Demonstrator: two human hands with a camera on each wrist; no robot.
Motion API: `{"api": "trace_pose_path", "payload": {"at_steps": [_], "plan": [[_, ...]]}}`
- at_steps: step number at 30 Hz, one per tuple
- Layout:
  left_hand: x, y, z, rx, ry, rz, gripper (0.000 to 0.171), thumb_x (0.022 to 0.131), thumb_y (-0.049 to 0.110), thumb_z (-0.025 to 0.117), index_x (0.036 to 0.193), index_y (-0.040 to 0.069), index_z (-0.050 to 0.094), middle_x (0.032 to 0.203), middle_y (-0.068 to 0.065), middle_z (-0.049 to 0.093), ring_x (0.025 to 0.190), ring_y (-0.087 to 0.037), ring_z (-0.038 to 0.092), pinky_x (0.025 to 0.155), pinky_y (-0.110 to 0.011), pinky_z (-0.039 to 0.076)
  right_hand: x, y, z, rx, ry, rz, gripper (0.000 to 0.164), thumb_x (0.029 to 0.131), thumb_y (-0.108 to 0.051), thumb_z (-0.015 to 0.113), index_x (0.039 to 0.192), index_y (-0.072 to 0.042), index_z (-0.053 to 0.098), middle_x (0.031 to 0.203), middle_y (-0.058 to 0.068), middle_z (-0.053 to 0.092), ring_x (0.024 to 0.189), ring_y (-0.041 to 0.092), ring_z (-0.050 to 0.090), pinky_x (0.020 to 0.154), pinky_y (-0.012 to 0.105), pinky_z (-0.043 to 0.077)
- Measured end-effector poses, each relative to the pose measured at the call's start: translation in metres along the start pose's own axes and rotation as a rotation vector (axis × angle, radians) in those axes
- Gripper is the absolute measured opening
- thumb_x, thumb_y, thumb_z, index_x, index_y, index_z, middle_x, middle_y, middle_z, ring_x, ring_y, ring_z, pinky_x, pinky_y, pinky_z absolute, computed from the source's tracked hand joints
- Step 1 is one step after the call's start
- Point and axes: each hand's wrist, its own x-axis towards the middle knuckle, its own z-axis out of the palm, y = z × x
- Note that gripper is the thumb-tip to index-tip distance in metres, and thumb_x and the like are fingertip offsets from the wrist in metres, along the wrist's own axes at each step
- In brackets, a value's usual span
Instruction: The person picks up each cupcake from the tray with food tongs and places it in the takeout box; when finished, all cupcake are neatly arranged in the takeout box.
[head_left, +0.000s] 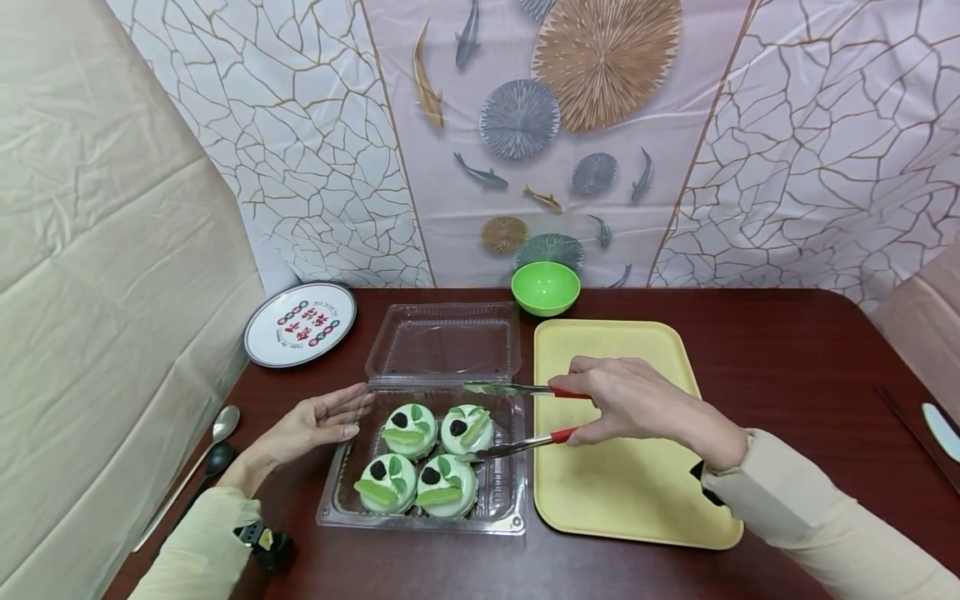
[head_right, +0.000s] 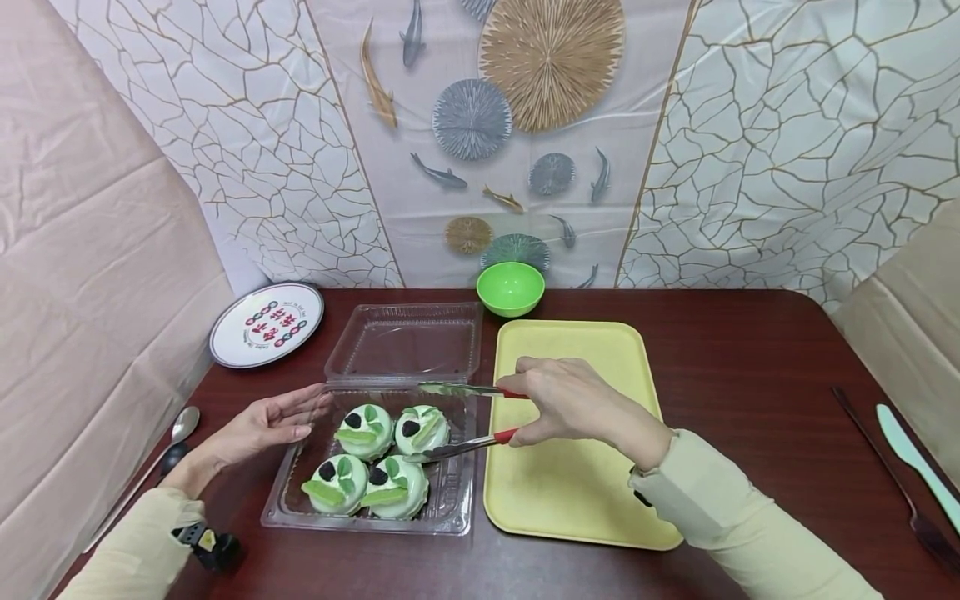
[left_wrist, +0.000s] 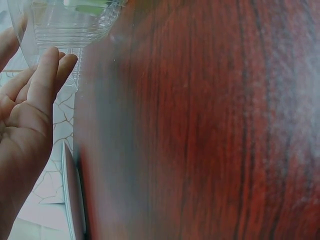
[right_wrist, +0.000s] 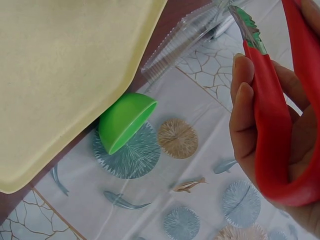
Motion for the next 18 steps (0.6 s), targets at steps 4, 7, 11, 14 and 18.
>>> {"api": "trace_pose_path", "payload": {"at_steps": [4,7,11,14,18], "plan": [[0.000,0.000,0.000,0.000,0.002,-0.001,0.071,0.096,0.003,0.058,0.152,-0.010,0.016,0.154,-0.027,0.032,0.126,0.006,0.051,0.096,-0.016,0.049,-0.003,0.003,0.001,0.020,0.018,-0.009,0.041,0.070,-0.040,0.084,0.104,-0.023,0.070,0.075,-0.013,0.046,0.055,-0.003,0.032,0.049,0.018,0.028],[0.001,-0.001,0.001,0.001,-0.002,0.004,0.071,0.096,0.003,0.058,0.152,-0.011,0.016,0.153,-0.032,0.028,0.126,0.006,0.051,0.097,-0.016,0.049,-0.008,0.008,0.002,0.061,0.061,-0.001,0.042,0.069,-0.038,0.084,0.105,-0.022,0.070,0.077,-0.013,0.049,0.059,-0.003,0.037,0.051,0.017,0.031],[0.002,-0.001,0.001,0.001,-0.006,-0.002,0.071,0.096,0.004,0.058,0.152,-0.010,0.016,0.152,-0.035,0.026,0.126,0.006,0.051,0.097,-0.016,0.049,-0.021,0.023,0.005,0.155,0.199,0.049,0.050,0.068,-0.029,0.087,0.113,-0.014,0.071,0.086,-0.008,0.060,0.068,0.001,0.049,0.057,0.018,0.041],[0.002,-0.001,-0.001,0.008,-0.005,-0.005,0.071,0.096,0.004,0.058,0.152,-0.009,0.017,0.154,-0.030,0.029,0.126,0.006,0.051,0.096,-0.017,0.050,-0.036,0.039,0.011,0.192,0.377,0.140,0.056,0.066,-0.018,0.089,0.117,-0.006,0.070,0.092,0.001,0.065,0.071,0.005,0.051,0.059,0.019,0.043],[0.000,-0.001,-0.003,0.015,-0.005,0.005,0.070,0.096,0.003,0.058,0.152,-0.010,0.018,0.154,-0.019,0.038,0.126,0.006,0.051,0.095,-0.017,0.050,-0.058,0.067,0.023,0.191,0.592,0.383,0.058,0.067,-0.012,0.088,0.120,-0.004,0.067,0.089,0.011,0.063,0.073,0.002,0.043,0.060,0.018,0.036]]}}
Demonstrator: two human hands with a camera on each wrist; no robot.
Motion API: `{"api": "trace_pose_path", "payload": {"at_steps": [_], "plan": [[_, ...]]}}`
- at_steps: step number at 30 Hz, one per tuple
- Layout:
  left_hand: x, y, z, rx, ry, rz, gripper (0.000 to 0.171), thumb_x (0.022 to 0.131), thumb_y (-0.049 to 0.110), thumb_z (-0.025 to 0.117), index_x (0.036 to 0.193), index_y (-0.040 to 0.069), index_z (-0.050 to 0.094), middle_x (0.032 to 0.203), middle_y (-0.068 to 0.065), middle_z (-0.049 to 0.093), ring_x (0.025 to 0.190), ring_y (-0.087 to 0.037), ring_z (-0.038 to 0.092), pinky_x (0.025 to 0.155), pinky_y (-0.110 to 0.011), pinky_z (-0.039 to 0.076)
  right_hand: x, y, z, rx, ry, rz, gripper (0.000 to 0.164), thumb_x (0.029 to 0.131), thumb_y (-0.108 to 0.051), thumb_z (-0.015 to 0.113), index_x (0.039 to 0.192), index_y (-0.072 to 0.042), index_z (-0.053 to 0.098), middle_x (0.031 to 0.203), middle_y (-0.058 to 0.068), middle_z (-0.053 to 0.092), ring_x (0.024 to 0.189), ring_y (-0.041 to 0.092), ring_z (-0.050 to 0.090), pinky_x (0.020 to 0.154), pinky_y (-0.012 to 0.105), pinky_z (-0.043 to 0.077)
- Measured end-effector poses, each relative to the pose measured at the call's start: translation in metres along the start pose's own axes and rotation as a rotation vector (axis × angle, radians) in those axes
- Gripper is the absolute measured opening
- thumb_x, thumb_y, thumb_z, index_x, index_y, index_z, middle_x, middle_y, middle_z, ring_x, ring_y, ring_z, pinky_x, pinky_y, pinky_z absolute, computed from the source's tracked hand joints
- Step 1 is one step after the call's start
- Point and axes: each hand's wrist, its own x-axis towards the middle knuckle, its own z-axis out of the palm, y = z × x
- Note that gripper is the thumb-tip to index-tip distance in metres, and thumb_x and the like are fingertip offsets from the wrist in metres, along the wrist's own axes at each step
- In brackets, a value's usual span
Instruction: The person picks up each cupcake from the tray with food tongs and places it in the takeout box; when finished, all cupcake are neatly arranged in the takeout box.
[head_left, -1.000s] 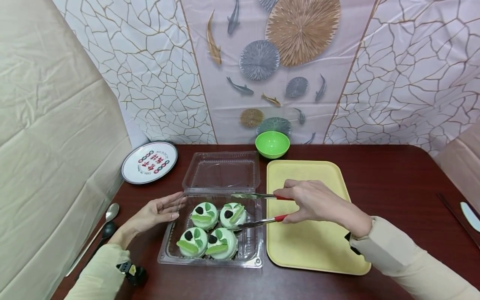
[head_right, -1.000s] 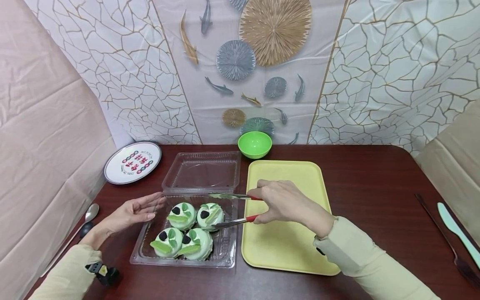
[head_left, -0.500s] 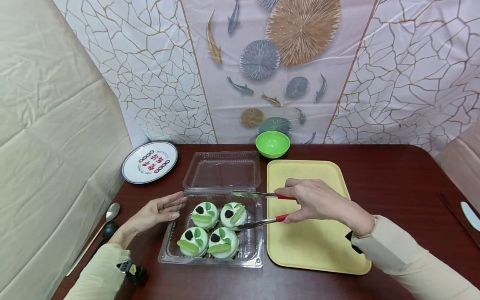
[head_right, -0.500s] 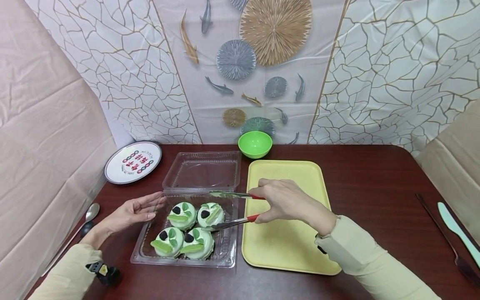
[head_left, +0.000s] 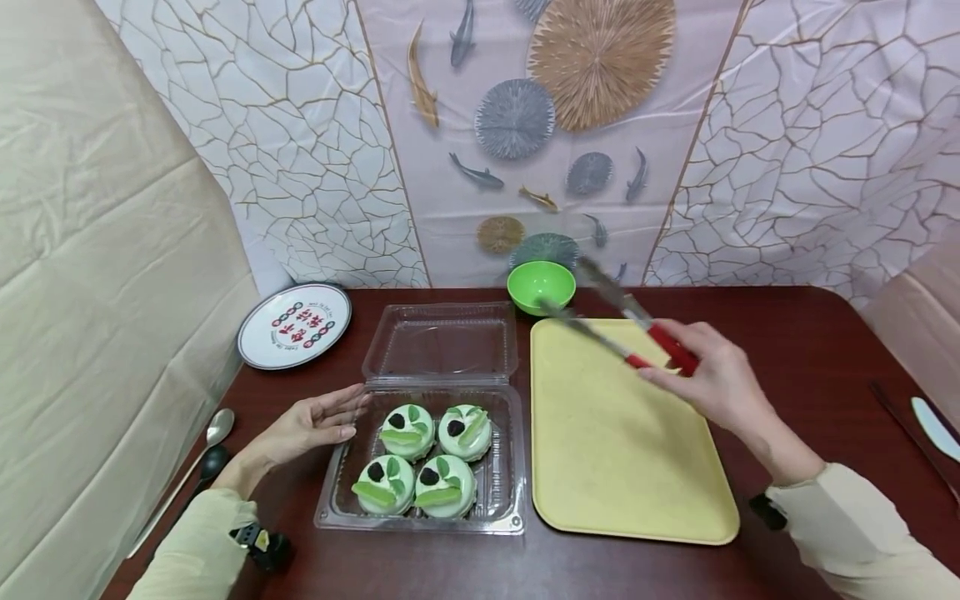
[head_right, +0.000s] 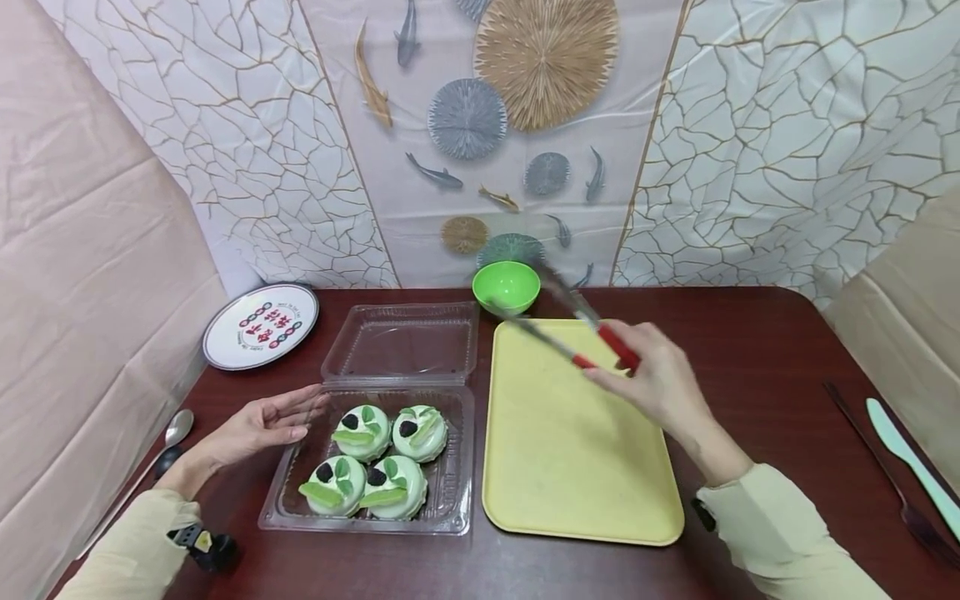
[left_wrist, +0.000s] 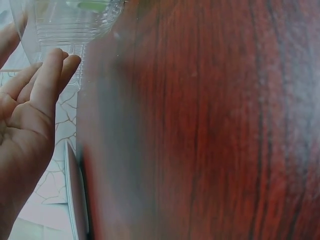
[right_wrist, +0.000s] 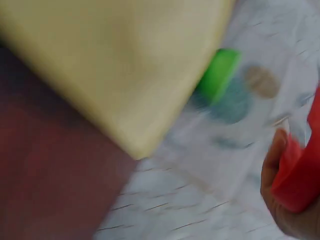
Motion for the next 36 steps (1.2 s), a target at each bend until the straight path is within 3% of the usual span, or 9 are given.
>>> {"api": "trace_pose_path", "payload": {"at_steps": [3,8,10,14,18,25,30,33,36], "plan": [[-0.001,0.000,-0.002,-0.007,-0.007,0.016,0.070,0.096,0.001,0.057,0.151,-0.011,0.017,0.151,-0.003,0.046,0.126,0.005,0.051,0.095,-0.016,0.050,-0.007,0.030,-0.005,-0.041,0.069,0.194,0.055,0.074,-0.015,0.084,0.122,-0.002,0.063,0.087,0.017,0.062,0.074,-0.003,0.038,0.062,0.020,0.033],[-0.007,0.000,-0.003,-0.010,-0.006,0.013,0.070,0.096,0.001,0.057,0.151,-0.012,0.016,0.141,0.019,0.051,0.126,0.007,0.051,0.094,-0.015,0.050,-0.018,0.071,-0.009,-0.056,0.009,0.473,0.056,0.086,-0.029,0.074,0.125,0.007,0.056,0.094,0.027,0.063,0.077,0.013,0.049,0.062,0.023,0.037],[-0.007,0.000,-0.002,0.005,0.001,0.006,0.070,0.096,0.002,0.057,0.151,-0.011,0.017,0.142,0.017,0.051,0.126,0.007,0.051,0.094,-0.015,0.050,-0.022,0.082,-0.009,-0.043,-0.037,0.575,0.063,0.089,-0.034,0.070,0.129,0.011,0.050,0.103,0.031,0.061,0.083,0.028,0.053,0.066,0.028,0.040],[-0.007,0.000,-0.002,0.029,0.009,0.009,0.069,0.096,0.002,0.057,0.151,-0.012,0.017,0.153,-0.009,0.042,0.126,0.007,0.051,0.095,-0.016,0.050,-0.029,0.095,-0.008,-0.010,-0.085,0.734,0.079,0.091,-0.038,0.066,0.138,0.017,0.035,0.118,0.040,0.051,0.100,0.045,0.049,0.081,0.049,0.047],[-0.008,0.000,-0.002,0.037,0.010,0.007,0.069,0.096,0.002,0.057,0.150,-0.014,0.017,0.154,-0.017,0.038,0.125,0.008,0.050,0.095,-0.015,0.050,-0.033,0.099,-0.007,-0.007,-0.092,0.799,0.083,0.092,-0.038,0.066,0.139,0.019,0.029,0.122,0.043,0.047,0.105,0.049,0.046,0.095,0.060,0.041],[-0.010,0.000,-0.001,0.012,0.006,0.015,0.070,0.096,0.002,0.057,0.150,-0.014,0.016,0.146,0.011,0.048,0.125,0.008,0.051,0.095,-0.015,0.049,-0.035,0.101,-0.003,0.003,-0.088,0.853,0.081,0.091,-0.034,0.068,0.137,0.020,0.030,0.116,0.042,0.048,0.108,0.050,0.044,0.097,0.059,0.038],[-0.011,0.000,-0.001,0.001,0.002,0.024,0.070,0.096,0.001,0.057,0.150,-0.015,0.014,0.142,0.016,0.049,0.125,0.007,0.051,0.095,-0.015,0.049,-0.034,0.102,-0.001,0.009,-0.083,0.891,0.077,0.091,-0.028,0.068,0.137,0.020,0.030,0.118,0.041,0.041,0.110,0.052,0.041,0.098,0.059,0.037],[-0.010,0.000,-0.001,0.017,0.009,0.016,0.070,0.096,0.002,0.057,0.150,-0.014,0.015,0.151,-0.003,0.045,0.125,0.007,0.051,0.095,-0.015,0.049,-0.033,0.101,-0.001,-0.001,-0.107,0.913,0.077,0.091,-0.026,0.066,0.139,0.020,0.027,0.122,0.044,0.037,0.115,0.055,0.037,0.100,0.061,0.035],[-0.008,0.000,-0.001,0.033,0.010,0.004,0.070,0.096,0.002,0.057,0.151,-0.013,0.016,0.153,-0.030,0.031,0.125,0.008,0.050,0.095,-0.015,0.049,-0.033,0.100,-0.003,-0.028,-0.149,0.935,0.078,0.091,-0.026,0.063,0.139,0.021,0.024,0.125,0.048,0.032,0.118,0.060,0.031,0.100,0.064,0.032]]}}
